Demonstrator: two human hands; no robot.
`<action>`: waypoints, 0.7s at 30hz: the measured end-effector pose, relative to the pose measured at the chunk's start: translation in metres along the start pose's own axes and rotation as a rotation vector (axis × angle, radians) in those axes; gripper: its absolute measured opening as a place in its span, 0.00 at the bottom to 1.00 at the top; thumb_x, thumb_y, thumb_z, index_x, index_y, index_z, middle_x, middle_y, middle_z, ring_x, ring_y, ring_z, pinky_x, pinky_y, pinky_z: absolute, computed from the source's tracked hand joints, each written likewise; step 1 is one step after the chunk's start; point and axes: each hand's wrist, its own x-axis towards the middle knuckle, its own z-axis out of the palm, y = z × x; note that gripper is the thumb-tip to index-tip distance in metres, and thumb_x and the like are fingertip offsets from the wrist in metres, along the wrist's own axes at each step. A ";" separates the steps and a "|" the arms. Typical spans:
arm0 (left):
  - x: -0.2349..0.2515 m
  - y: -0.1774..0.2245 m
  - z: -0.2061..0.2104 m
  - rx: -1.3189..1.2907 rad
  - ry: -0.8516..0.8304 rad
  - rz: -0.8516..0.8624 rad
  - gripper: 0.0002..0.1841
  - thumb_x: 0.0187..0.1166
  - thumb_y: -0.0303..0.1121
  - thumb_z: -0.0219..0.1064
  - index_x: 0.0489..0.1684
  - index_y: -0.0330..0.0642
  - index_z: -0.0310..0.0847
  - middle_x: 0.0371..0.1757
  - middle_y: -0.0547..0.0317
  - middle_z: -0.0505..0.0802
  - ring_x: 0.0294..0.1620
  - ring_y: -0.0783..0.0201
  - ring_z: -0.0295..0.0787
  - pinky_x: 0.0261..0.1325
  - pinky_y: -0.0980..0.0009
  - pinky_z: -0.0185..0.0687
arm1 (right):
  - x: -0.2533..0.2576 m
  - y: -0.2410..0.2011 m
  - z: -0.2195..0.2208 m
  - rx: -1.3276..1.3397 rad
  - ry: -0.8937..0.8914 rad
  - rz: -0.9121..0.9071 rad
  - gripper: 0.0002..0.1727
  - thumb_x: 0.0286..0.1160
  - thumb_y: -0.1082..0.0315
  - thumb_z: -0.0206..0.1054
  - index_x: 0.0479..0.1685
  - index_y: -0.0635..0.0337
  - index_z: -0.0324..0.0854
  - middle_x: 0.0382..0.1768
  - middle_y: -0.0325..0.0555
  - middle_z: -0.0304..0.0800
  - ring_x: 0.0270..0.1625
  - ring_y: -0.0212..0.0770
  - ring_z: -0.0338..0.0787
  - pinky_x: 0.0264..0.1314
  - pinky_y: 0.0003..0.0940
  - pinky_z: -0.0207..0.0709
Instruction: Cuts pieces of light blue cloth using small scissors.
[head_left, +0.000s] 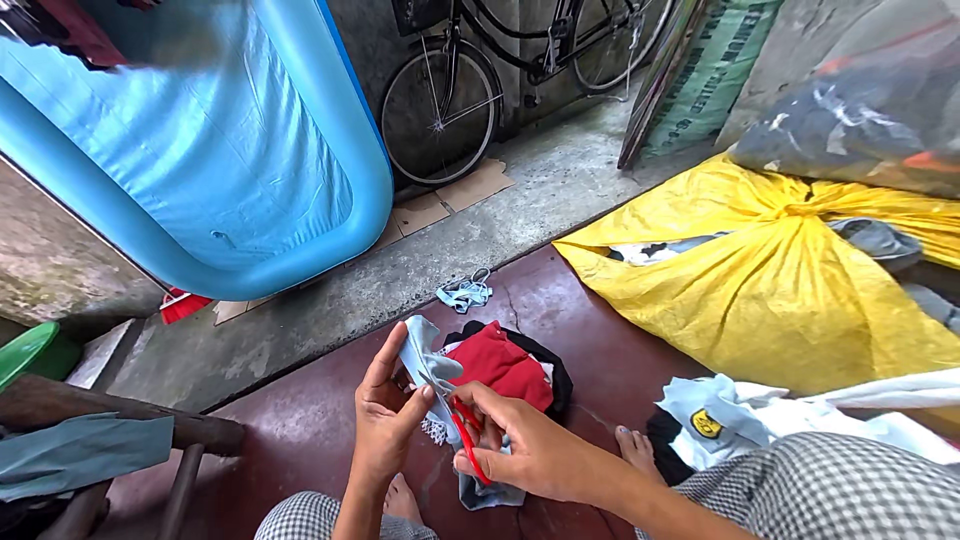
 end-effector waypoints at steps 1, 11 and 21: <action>0.000 0.000 0.001 0.002 -0.009 0.005 0.42 0.69 0.20 0.76 0.89 0.49 0.67 0.77 0.45 0.81 0.63 0.55 0.89 0.65 0.59 0.88 | 0.000 0.000 0.000 -0.008 0.010 -0.001 0.32 0.78 0.44 0.70 0.73 0.56 0.72 0.42 0.40 0.85 0.38 0.31 0.84 0.40 0.27 0.79; -0.001 0.001 0.000 0.023 -0.035 0.016 0.43 0.68 0.19 0.76 0.89 0.50 0.66 0.76 0.42 0.81 0.61 0.52 0.90 0.63 0.57 0.90 | 0.000 -0.001 -0.001 -0.038 0.044 0.012 0.29 0.81 0.48 0.68 0.73 0.55 0.73 0.39 0.41 0.85 0.36 0.31 0.84 0.38 0.27 0.80; -0.003 0.002 0.002 0.065 -0.072 0.026 0.46 0.68 0.20 0.77 0.92 0.51 0.61 0.79 0.43 0.78 0.62 0.51 0.90 0.63 0.57 0.90 | 0.000 -0.002 -0.004 -0.003 0.056 0.048 0.24 0.83 0.52 0.67 0.72 0.54 0.76 0.48 0.40 0.90 0.46 0.29 0.90 0.50 0.27 0.86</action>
